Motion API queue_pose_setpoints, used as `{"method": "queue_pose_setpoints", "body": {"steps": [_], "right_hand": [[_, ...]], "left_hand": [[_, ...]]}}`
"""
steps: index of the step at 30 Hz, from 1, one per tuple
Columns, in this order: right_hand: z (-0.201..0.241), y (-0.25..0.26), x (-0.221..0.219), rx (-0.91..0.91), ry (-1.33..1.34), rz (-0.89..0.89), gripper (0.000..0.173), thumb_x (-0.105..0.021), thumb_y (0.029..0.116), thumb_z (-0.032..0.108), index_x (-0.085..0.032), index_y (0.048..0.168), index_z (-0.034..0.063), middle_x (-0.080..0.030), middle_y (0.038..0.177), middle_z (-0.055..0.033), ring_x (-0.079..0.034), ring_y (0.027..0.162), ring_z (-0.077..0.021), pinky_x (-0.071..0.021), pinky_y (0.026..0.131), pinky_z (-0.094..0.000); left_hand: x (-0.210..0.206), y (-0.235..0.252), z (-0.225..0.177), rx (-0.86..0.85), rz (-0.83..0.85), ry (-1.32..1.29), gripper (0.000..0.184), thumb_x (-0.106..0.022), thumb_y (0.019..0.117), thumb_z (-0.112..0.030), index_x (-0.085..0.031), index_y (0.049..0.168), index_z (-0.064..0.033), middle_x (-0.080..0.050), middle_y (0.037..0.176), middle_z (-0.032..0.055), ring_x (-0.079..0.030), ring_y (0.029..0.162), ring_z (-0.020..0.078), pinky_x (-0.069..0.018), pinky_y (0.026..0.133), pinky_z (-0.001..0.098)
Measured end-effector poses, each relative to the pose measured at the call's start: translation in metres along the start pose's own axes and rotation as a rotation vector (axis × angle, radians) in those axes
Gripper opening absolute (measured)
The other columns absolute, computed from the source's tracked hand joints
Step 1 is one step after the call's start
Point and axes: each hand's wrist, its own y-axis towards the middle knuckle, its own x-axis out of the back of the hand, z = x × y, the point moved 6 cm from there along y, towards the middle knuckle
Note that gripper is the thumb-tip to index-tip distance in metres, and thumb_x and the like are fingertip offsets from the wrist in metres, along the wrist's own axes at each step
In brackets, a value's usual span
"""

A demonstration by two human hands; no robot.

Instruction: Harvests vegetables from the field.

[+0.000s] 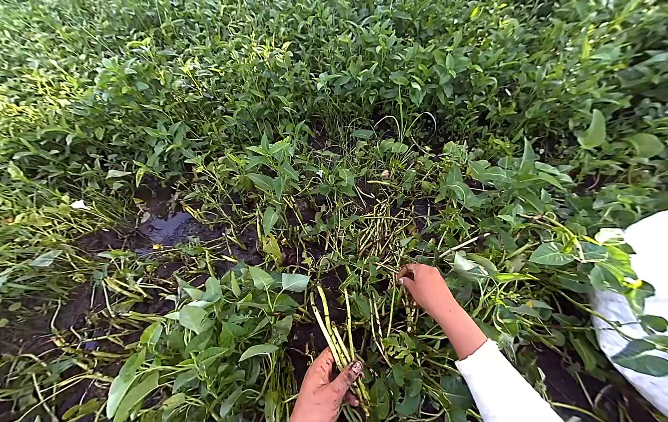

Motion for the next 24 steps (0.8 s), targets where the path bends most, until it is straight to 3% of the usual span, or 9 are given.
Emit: {"method": "queue_pose_setpoints", "body": {"steps": [4, 8, 13, 19, 22, 24], "right_hand": [[0.004, -0.033, 0.052, 0.04, 0.129, -0.194, 0.013, -0.068, 0.1006, 0.017, -0.075, 0.107, 0.0089, -0.074, 0.1, -0.0113, -0.071, 0.095, -0.0268, -0.0546, 0.09, -0.053], [0.004, -0.062, 0.088, 0.099, 0.303, -0.231, 0.008, -0.07, 0.0995, 0.016, -0.075, 0.103, 0.0113, -0.074, 0.091, -0.0046, -0.07, 0.078, -0.0168, -0.0585, 0.076, -0.041], [0.015, -0.083, 0.09, 0.189, 0.539, -0.203, 0.006, -0.071, 0.0979, 0.012, -0.074, 0.098, 0.0073, -0.074, 0.079, -0.0026, -0.067, 0.064, -0.0117, -0.056, 0.061, -0.0266], [0.024, -0.088, 0.085, 0.231, 0.566, -0.16, 0.009, -0.073, 0.097, 0.016, -0.074, 0.095, 0.0074, -0.073, 0.075, -0.0015, -0.064, 0.06, -0.0091, -0.0523, 0.055, -0.0234], [0.025, -0.084, 0.083, 0.245, 0.452, -0.158, 0.008, -0.074, 0.0961, 0.016, -0.075, 0.094, 0.0085, -0.072, 0.075, -0.0018, -0.065, 0.062, -0.0105, -0.0544, 0.058, -0.0258], [0.022, -0.076, 0.081, 0.125, 0.118, -0.246, 0.009, -0.074, 0.0966, 0.018, -0.074, 0.096, 0.0084, -0.072, 0.083, -0.007, -0.069, 0.076, -0.0217, -0.0566, 0.074, -0.0447]], "left_hand": [[0.009, 0.002, 0.001, -0.053, -0.031, -0.018, 0.019, -0.06, 0.0983, 0.001, -0.057, 0.117, 0.0013, -0.072, 0.095, 0.0103, -0.071, 0.077, 0.0177, -0.06, 0.063, 0.029], [0.009, 0.005, -0.004, -0.085, -0.052, -0.064, 0.018, -0.06, 0.0985, 0.001, -0.058, 0.117, 0.0021, -0.071, 0.098, 0.0123, -0.071, 0.079, 0.0192, -0.0608, 0.064, 0.0304], [0.005, 0.006, -0.017, -0.131, -0.054, -0.12, 0.017, -0.057, 0.0996, 0.001, -0.057, 0.116, 0.0023, -0.071, 0.098, 0.0132, -0.071, 0.076, 0.0199, -0.0612, 0.063, 0.0309], [0.011, 0.003, -0.024, -0.135, -0.058, -0.117, 0.015, -0.056, 0.1008, 0.0, -0.056, 0.116, 0.0026, -0.071, 0.096, 0.0132, -0.072, 0.076, 0.0197, -0.0612, 0.063, 0.0308], [0.015, 0.003, -0.024, -0.138, -0.07, -0.113, 0.015, -0.055, 0.1003, 0.001, -0.057, 0.115, 0.0028, -0.072, 0.095, 0.0135, -0.072, 0.076, 0.0197, -0.061, 0.062, 0.0304], [0.017, 0.003, -0.023, -0.136, -0.076, -0.11, 0.015, -0.056, 0.1004, 0.002, -0.056, 0.115, 0.0031, -0.071, 0.095, 0.014, -0.072, 0.075, 0.0202, -0.0609, 0.062, 0.0305]]}}
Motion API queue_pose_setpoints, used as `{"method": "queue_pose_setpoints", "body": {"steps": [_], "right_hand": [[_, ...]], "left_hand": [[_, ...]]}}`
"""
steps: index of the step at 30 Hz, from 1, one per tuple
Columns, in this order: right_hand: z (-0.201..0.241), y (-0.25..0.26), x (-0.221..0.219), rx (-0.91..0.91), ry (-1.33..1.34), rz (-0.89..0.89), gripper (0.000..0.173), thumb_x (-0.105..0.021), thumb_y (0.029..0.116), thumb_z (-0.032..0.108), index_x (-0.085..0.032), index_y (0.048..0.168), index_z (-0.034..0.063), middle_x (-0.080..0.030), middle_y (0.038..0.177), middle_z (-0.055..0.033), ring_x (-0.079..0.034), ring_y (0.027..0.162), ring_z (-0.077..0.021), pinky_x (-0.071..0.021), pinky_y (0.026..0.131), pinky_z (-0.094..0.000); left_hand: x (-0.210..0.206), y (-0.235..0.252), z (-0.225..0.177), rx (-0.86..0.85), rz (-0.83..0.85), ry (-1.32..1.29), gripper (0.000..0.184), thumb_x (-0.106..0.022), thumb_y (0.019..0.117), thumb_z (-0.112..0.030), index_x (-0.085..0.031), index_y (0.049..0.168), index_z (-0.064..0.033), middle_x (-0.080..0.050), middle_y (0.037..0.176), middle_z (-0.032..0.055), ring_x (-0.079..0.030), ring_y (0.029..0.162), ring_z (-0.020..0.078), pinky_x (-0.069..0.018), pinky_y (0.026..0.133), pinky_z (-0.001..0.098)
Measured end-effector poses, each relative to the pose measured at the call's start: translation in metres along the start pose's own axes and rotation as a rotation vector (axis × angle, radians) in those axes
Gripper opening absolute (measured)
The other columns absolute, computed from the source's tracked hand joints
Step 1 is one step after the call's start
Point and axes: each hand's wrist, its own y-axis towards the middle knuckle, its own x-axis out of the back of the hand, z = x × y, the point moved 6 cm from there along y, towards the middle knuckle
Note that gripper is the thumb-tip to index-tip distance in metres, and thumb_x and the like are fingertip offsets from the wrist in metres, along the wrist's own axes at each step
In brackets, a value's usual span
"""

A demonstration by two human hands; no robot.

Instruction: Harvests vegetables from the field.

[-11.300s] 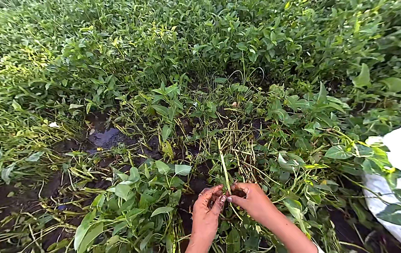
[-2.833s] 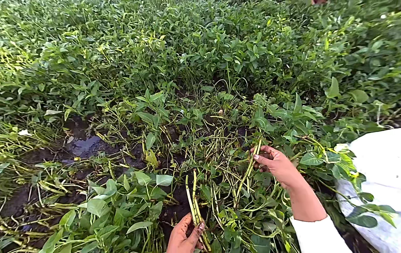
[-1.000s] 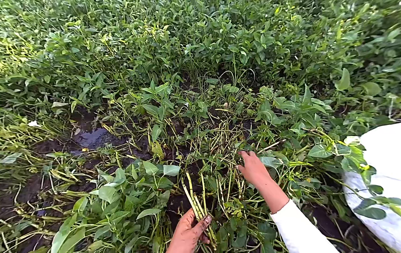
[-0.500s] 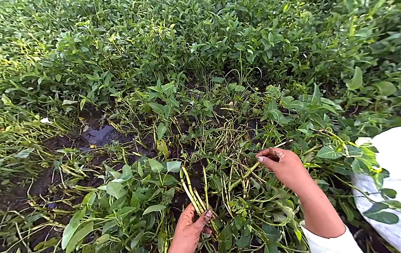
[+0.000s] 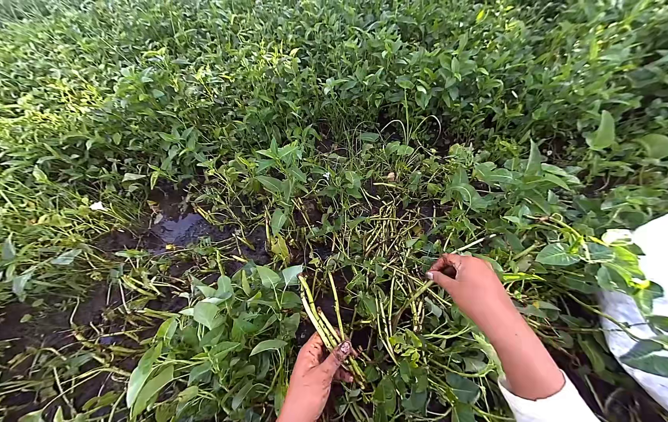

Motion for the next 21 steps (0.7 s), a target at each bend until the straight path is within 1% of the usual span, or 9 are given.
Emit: {"method": "queue_pose_setpoints", "body": {"steps": [1, 2, 4, 8, 11, 14, 17, 19, 21], "right_hand": [[-0.003, 0.002, -0.003, -0.027, -0.11, -0.019, 0.01, -0.073, 0.0967, 0.018, -0.074, 0.098, 0.0077, -0.072, 0.087, -0.0099, -0.07, 0.083, -0.0265, -0.0561, 0.081, -0.0516], [-0.003, 0.003, -0.006, -0.013, -0.154, -0.017, 0.01, -0.073, 0.0968, 0.019, -0.074, 0.098, 0.0084, -0.072, 0.087, -0.0092, -0.07, 0.084, -0.0261, -0.0558, 0.082, -0.0522], [0.009, -0.002, -0.009, 0.096, -0.091, 0.056, 0.008, -0.074, 0.0962, 0.019, -0.075, 0.097, 0.0103, -0.072, 0.084, -0.0049, -0.069, 0.077, -0.0204, -0.0575, 0.076, -0.0474], [0.046, -0.012, -0.017, 0.317, 0.204, 0.412, 0.01, -0.072, 0.0967, 0.024, -0.075, 0.098, 0.0144, -0.072, 0.085, 0.0029, -0.067, 0.075, -0.0089, -0.0572, 0.072, -0.0305], [0.09, -0.017, -0.021, 0.419, 0.281, 0.568, 0.013, -0.071, 0.0974, 0.026, -0.075, 0.099, 0.0134, -0.071, 0.087, 0.0032, -0.065, 0.078, -0.0065, -0.055, 0.073, -0.0266], [0.145, -0.021, -0.02, 0.52, 0.281, 0.607, 0.012, -0.071, 0.0983, 0.024, -0.074, 0.101, 0.013, -0.072, 0.091, 0.0026, -0.067, 0.08, -0.0064, -0.0566, 0.075, -0.0252], [0.205, -0.031, -0.026, 0.601, 0.222, 0.624, 0.009, -0.07, 0.0992, 0.02, -0.073, 0.1, 0.0116, -0.072, 0.088, 0.0014, -0.066, 0.075, -0.0071, -0.0558, 0.071, -0.0252], [0.243, -0.037, -0.033, 0.683, 0.226, 0.586, 0.006, -0.071, 0.098, 0.017, -0.073, 0.101, 0.0116, -0.071, 0.087, 0.0017, -0.066, 0.074, -0.0072, -0.0559, 0.07, -0.0262], [0.28, -0.044, -0.04, 0.777, 0.284, 0.466, 0.016, -0.074, 0.0955, 0.015, -0.068, 0.11, 0.0117, -0.072, 0.098, -0.0011, -0.07, 0.082, -0.0114, -0.061, 0.074, -0.0317]], "left_hand": [[0.001, 0.0, -0.001, -0.002, -0.002, 0.007, 0.015, -0.056, 0.1002, 0.001, -0.056, 0.115, 0.0033, -0.071, 0.094, 0.0142, -0.072, 0.075, 0.0207, -0.0609, 0.062, 0.0309], [0.001, 0.001, -0.003, -0.006, 0.0, 0.022, 0.016, -0.057, 0.1, 0.001, -0.057, 0.116, 0.0031, -0.071, 0.095, 0.0138, -0.071, 0.076, 0.021, -0.061, 0.062, 0.0313], [0.002, 0.004, -0.008, 0.0, 0.001, 0.053, 0.018, -0.059, 0.0992, 0.0, -0.057, 0.116, 0.0023, -0.071, 0.096, 0.0132, -0.071, 0.076, 0.0205, -0.0611, 0.062, 0.0312], [-0.002, 0.006, -0.026, 0.023, 0.14, 0.175, 0.019, -0.063, 0.0982, -0.004, -0.059, 0.117, -0.0013, -0.072, 0.101, 0.0088, -0.072, 0.081, 0.0179, -0.0613, 0.066, 0.0305], [-0.007, -0.004, -0.047, 0.067, 0.349, 0.254, 0.02, -0.063, 0.0992, -0.008, -0.059, 0.118, -0.0059, -0.071, 0.104, 0.0032, -0.071, 0.085, 0.0137, -0.0607, 0.069, 0.0289], [-0.006, -0.022, -0.077, 0.115, 0.474, 0.219, 0.02, -0.058, 0.1025, -0.008, -0.054, 0.122, -0.0089, -0.073, 0.104, 0.0033, -0.072, 0.086, 0.0131, -0.0599, 0.07, 0.0282], [0.008, -0.043, -0.113, 0.173, 0.454, 0.053, 0.023, -0.053, 0.1033, -0.007, -0.057, 0.125, -0.0097, -0.074, 0.1, 0.0043, -0.073, 0.085, 0.014, -0.0602, 0.07, 0.0286], [0.023, -0.058, -0.145, 0.196, 0.364, 0.011, 0.015, -0.049, 0.1062, -0.01, -0.058, 0.117, -0.0111, -0.071, 0.095, 0.002, -0.07, 0.081, 0.0117, -0.0591, 0.068, 0.0265], [0.046, -0.072, -0.181, 0.135, 0.208, 0.053, 0.013, -0.047, 0.1082, -0.012, -0.059, 0.112, -0.0083, -0.069, 0.093, 0.0022, -0.069, 0.079, 0.011, -0.0585, 0.068, 0.025]]}}
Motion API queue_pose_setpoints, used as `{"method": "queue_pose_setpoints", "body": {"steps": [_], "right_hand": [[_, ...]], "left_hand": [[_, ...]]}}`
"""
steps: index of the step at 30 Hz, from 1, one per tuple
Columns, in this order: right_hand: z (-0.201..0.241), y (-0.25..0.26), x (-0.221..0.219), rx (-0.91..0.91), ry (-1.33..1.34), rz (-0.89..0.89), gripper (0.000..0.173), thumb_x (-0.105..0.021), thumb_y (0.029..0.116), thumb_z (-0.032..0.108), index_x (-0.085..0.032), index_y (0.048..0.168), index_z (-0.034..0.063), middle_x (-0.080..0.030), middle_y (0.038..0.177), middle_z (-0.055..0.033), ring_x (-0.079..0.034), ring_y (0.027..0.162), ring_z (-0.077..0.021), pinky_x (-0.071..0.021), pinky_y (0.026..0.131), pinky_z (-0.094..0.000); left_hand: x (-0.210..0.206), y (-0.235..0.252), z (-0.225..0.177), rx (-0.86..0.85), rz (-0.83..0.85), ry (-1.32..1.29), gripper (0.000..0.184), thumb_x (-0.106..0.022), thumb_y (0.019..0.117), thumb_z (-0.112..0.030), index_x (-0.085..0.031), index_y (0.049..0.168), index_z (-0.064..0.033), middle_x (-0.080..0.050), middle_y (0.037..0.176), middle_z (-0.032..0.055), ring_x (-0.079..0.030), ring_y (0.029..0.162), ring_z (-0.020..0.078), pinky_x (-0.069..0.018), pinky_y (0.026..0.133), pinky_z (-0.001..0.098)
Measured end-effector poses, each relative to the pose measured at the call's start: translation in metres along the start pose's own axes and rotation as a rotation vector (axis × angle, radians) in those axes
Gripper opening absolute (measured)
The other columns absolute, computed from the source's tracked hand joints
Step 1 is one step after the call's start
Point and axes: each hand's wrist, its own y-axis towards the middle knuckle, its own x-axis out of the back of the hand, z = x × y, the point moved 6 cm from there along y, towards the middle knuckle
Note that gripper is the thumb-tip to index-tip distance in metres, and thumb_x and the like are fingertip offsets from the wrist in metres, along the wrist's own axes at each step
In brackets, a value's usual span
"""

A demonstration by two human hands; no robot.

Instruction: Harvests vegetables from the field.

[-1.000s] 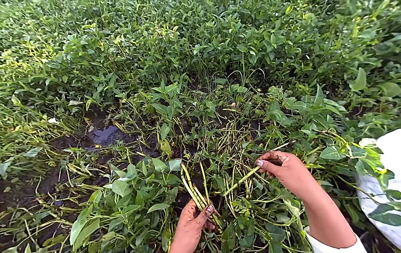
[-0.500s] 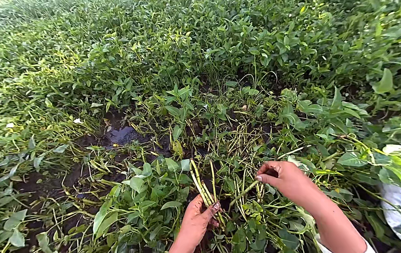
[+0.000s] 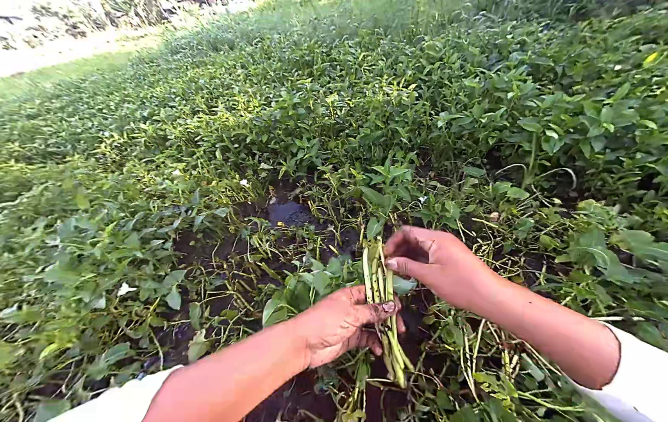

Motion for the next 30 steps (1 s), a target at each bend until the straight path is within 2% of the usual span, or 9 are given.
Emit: {"method": "queue_pose_setpoints", "body": {"steps": [2, 3, 6, 9, 13, 18, 22, 26, 30], "right_hand": [[0.023, 0.019, -0.024, 0.068, -0.049, -0.016, 0.039, -0.07, 0.0993, 0.026, -0.054, 0.133, 0.0119, -0.063, 0.121, -0.0077, -0.07, 0.09, -0.0183, -0.0613, 0.074, -0.0384], [0.03, 0.027, -0.043, 0.08, -0.052, 0.005, 0.041, -0.062, 0.1034, 0.032, -0.051, 0.138, 0.0124, -0.062, 0.123, -0.0084, -0.068, 0.091, -0.0195, -0.0596, 0.073, -0.04], [0.041, 0.045, -0.121, 0.009, 0.092, 0.161, 0.045, -0.034, 0.1119, 0.043, -0.058, 0.135, 0.0118, -0.069, 0.109, -0.0061, -0.069, 0.094, -0.0173, -0.0575, 0.081, -0.0422], [0.042, 0.05, -0.193, -0.042, 0.181, 0.374, 0.046, -0.043, 0.1101, 0.042, -0.051, 0.139, 0.0074, -0.07, 0.105, -0.0073, -0.07, 0.092, -0.0157, -0.0593, 0.085, -0.0364], [0.031, 0.036, -0.263, -0.067, 0.078, 0.466, 0.047, -0.043, 0.11, 0.041, -0.058, 0.132, 0.0014, -0.066, 0.101, -0.0134, -0.065, 0.093, -0.0233, -0.0532, 0.089, -0.0436], [0.009, 0.003, -0.327, -0.149, -0.158, 0.657, 0.043, -0.041, 0.1113, 0.034, -0.056, 0.133, -0.0003, -0.067, 0.115, -0.0214, -0.066, 0.112, -0.0354, -0.051, 0.1, -0.0545], [-0.003, -0.016, -0.363, -0.118, -0.18, 0.792, 0.044, -0.042, 0.1114, 0.033, -0.055, 0.136, -0.0014, -0.067, 0.119, -0.0236, -0.066, 0.115, -0.038, -0.0503, 0.102, -0.0561], [-0.012, -0.034, -0.397, -0.122, -0.139, 0.926, 0.044, -0.041, 0.1116, 0.036, -0.056, 0.13, -0.0009, -0.066, 0.115, -0.023, -0.065, 0.112, -0.0376, -0.0503, 0.099, -0.0566], [-0.047, -0.053, -0.417, -0.313, -0.271, 0.797, 0.053, -0.063, 0.1016, 0.033, -0.052, 0.144, 0.0028, -0.056, 0.142, -0.0218, -0.053, 0.134, -0.0394, -0.0465, 0.108, -0.0578]], "left_hand": [[0.029, -0.024, -0.025, -0.106, -0.206, 0.045, 0.014, -0.05, 0.1074, -0.011, -0.058, 0.116, -0.0045, -0.067, 0.095, 0.0043, -0.067, 0.078, 0.0114, -0.0578, 0.069, 0.0254], [0.045, -0.035, -0.034, -0.17, -0.31, 0.055, 0.016, -0.051, 0.1063, -0.01, -0.057, 0.12, -0.0032, -0.067, 0.098, 0.0058, -0.068, 0.08, 0.0125, -0.0585, 0.07, 0.0268], [0.097, -0.065, -0.037, -0.315, -0.512, 0.013, 0.017, -0.053, 0.1049, -0.006, -0.056, 0.121, -0.0012, -0.067, 0.103, 0.0086, -0.07, 0.087, 0.016, -0.0611, 0.076, 0.0309], [0.141, -0.086, -0.005, -0.337, -0.668, -0.066, 0.016, -0.057, 0.104, -0.01, -0.057, 0.118, -0.0011, -0.068, 0.098, 0.0083, -0.068, 0.084, 0.0145, -0.0592, 0.076, 0.0302], [0.186, -0.108, 0.059, -0.257, -0.706, 0.012, 0.017, -0.063, 0.1015, -0.01, -0.062, 0.116, 0.0, -0.068, 0.101, 0.0061, -0.067, 0.092, 0.0118, -0.0562, 0.086, 0.0293], [0.209, -0.137, 0.145, -0.03, -0.474, -0.451, 0.016, -0.054, 0.1051, -0.013, -0.064, 0.118, -0.0129, -0.065, 0.09, 0.002, -0.06, 0.069, 0.0086, -0.05, 0.059, 0.0212], [0.222, -0.165, 0.188, -0.017, -0.468, -0.645, 0.012, -0.05, 0.107, -0.011, -0.061, 0.113, -0.0093, -0.069, 0.098, 0.0073, -0.07, 0.079, 0.0146, -0.0608, 0.073, 0.027], [0.234, -0.187, 0.229, 0.039, -0.554, -0.531, 0.013, -0.052, 0.1055, -0.009, -0.063, 0.113, -0.0079, -0.071, 0.095, 0.0056, -0.07, 0.077, 0.0139, -0.0602, 0.069, 0.0277], [0.247, -0.198, 0.257, 0.062, -0.758, -0.347, 0.012, -0.059, 0.1008, -0.001, -0.065, 0.111, -0.0019, -0.072, 0.094, 0.0067, -0.071, 0.075, 0.0161, -0.0627, 0.073, 0.0314]]}}
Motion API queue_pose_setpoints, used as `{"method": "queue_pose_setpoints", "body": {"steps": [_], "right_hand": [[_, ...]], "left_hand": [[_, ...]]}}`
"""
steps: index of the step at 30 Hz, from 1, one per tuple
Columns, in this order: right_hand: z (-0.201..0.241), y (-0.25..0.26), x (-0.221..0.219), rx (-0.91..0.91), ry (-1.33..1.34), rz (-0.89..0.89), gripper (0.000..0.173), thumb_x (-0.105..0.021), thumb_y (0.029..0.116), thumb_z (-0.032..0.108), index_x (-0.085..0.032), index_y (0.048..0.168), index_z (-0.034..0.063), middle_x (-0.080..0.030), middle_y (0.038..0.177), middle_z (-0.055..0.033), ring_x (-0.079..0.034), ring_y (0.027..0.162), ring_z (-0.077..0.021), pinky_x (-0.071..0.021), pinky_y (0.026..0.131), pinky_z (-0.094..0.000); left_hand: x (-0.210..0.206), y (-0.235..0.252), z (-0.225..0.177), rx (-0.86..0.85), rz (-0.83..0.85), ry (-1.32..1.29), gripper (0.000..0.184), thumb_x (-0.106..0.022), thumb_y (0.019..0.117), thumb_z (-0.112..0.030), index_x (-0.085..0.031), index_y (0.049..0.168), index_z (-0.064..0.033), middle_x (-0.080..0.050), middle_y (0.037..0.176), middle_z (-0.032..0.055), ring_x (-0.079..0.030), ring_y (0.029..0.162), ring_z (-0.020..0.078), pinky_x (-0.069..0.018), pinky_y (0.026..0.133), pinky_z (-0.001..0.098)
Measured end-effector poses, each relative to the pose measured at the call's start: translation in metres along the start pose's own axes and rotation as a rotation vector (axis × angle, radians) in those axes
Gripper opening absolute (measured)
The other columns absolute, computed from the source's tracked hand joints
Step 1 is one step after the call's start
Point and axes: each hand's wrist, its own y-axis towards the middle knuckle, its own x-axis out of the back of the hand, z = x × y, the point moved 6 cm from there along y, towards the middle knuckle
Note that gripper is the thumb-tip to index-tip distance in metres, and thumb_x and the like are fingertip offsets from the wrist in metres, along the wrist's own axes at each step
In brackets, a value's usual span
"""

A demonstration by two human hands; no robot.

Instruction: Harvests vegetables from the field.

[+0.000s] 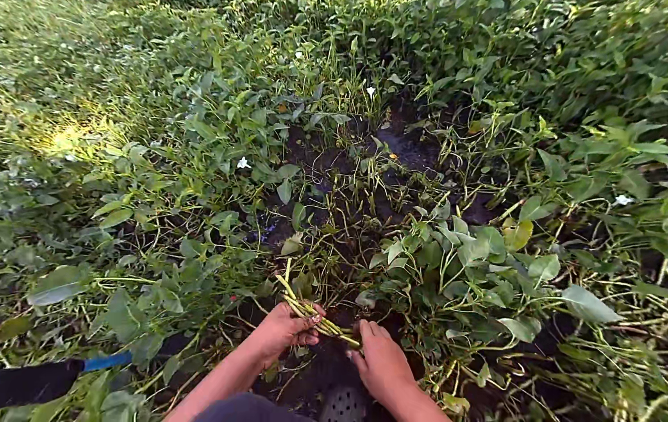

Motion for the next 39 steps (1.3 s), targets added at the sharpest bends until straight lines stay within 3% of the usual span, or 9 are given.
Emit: {"method": "queue_pose_setpoints", "body": {"steps": [5, 9, 13, 20, 24, 27, 30, 34, 39], "right_hand": [[-0.017, 0.016, -0.053, -0.171, -0.121, -0.022, 0.06, -0.061, 0.101, 0.041, -0.052, 0.148, 0.0059, -0.054, 0.147, -0.0199, -0.047, 0.14, -0.041, -0.0452, 0.107, -0.0602], [-0.034, 0.04, -0.074, -0.172, -0.167, -0.131, 0.049, -0.062, 0.1008, 0.037, -0.062, 0.141, 0.0103, -0.063, 0.138, -0.0165, -0.057, 0.133, -0.0366, -0.0462, 0.107, -0.0568], [-0.041, 0.064, -0.046, -0.044, -0.143, -0.122, 0.04, -0.068, 0.0969, 0.033, -0.07, 0.129, 0.0079, -0.072, 0.121, -0.0169, -0.069, 0.114, -0.0361, -0.0547, 0.096, -0.057], [-0.066, 0.108, 0.001, -0.058, -0.028, 0.165, 0.048, -0.073, 0.0945, 0.038, -0.065, 0.137, 0.0156, -0.068, 0.128, -0.0176, -0.064, 0.122, -0.0364, -0.0494, 0.103, -0.0614], [-0.076, 0.111, -0.004, -0.031, 0.035, 0.16, 0.05, -0.073, 0.094, 0.036, -0.064, 0.138, 0.0153, -0.067, 0.131, -0.0168, -0.062, 0.125, -0.0341, -0.0471, 0.107, -0.0598], [-0.08, 0.11, -0.007, -0.033, 0.055, 0.146, 0.048, -0.073, 0.0935, 0.035, -0.065, 0.137, 0.0163, -0.068, 0.13, -0.0145, -0.064, 0.124, -0.0318, -0.0484, 0.106, -0.0573], [-0.077, 0.109, -0.007, -0.036, 0.047, 0.159, 0.048, -0.073, 0.0944, 0.036, -0.064, 0.137, 0.0161, -0.068, 0.13, -0.0145, -0.064, 0.123, -0.0316, -0.0483, 0.106, -0.0565], [-0.076, 0.107, -0.006, -0.039, 0.036, 0.155, 0.047, -0.072, 0.0948, 0.036, -0.064, 0.137, 0.0163, -0.068, 0.129, -0.0149, -0.064, 0.123, -0.0318, -0.0485, 0.106, -0.0563], [-0.074, 0.107, -0.005, -0.047, 0.026, 0.159, 0.047, -0.072, 0.0952, 0.035, -0.063, 0.137, 0.0164, -0.068, 0.129, -0.0146, -0.064, 0.123, -0.0316, -0.0486, 0.105, -0.0564]], "left_hand": [[0.03, 0.014, 0.042, -0.045, -0.272, 0.175, 0.016, -0.068, 0.0945, 0.002, -0.068, 0.11, 0.0008, -0.073, 0.098, 0.009, -0.073, 0.078, 0.0155, -0.0633, 0.075, 0.0311], [0.031, 0.02, 0.077, 0.0, -0.29, 0.293, 0.017, -0.073, 0.0902, 0.0, -0.071, 0.107, -0.0032, -0.075, 0.099, 0.006, -0.073, 0.079, 0.0144, -0.063, 0.077, 0.0311], [0.029, 0.034, 0.083, 0.006, -0.241, 0.276, 0.017, -0.073, 0.089, 0.001, -0.071, 0.105, -0.0029, -0.075, 0.097, 0.0059, -0.073, 0.078, 0.0145, -0.0627, 0.077, 0.0313], [0.026, 0.079, 0.101, 0.024, -0.247, 0.111, 0.018, -0.071, 0.0913, 0.004, -0.068, 0.109, 0.0021, -0.074, 0.097, 0.01, -0.074, 0.08, 0.0169, -0.0641, 0.077, 0.0326], [0.039, 0.097, 0.112, -0.112, -0.363, 0.201, 0.018, -0.072, 0.0896, 0.002, -0.069, 0.107, 0.0019, -0.074, 0.099, 0.0089, -0.073, 0.083, 0.0157, -0.0631, 0.08, 0.033], [0.028, 0.089, 0.107, -0.331, -0.381, 0.502, 0.016, -0.071, 0.0903, -0.005, -0.074, 0.106, -0.0029, -0.075, 0.102, 0.0048, -0.072, 0.094, 0.0112, -0.0586, 0.091, 0.0317], [0.015, 0.08, 0.1, -0.528, -0.406, 0.739, 0.016, -0.068, 0.0928, -0.007, -0.075, 0.107, -0.0029, -0.075, 0.109, 0.0085, -0.071, 0.105, 0.0167, -0.0555, 0.1, 0.0356], [0.022, 0.079, 0.095, -0.632, -0.465, 0.818, 0.019, -0.067, 0.0908, -0.003, -0.076, 0.107, -0.0024, -0.074, 0.112, 0.0144, -0.071, 0.107, 0.0242, -0.0561, 0.099, 0.0408], [-0.004, 0.071, 0.096, -0.734, -0.176, 1.143, 0.026, -0.062, 0.0874, 0.009, -0.075, 0.107, -0.0024, -0.072, 0.119, 0.0176, -0.07, 0.112, 0.0322, -0.0573, 0.098, 0.0448]]}}
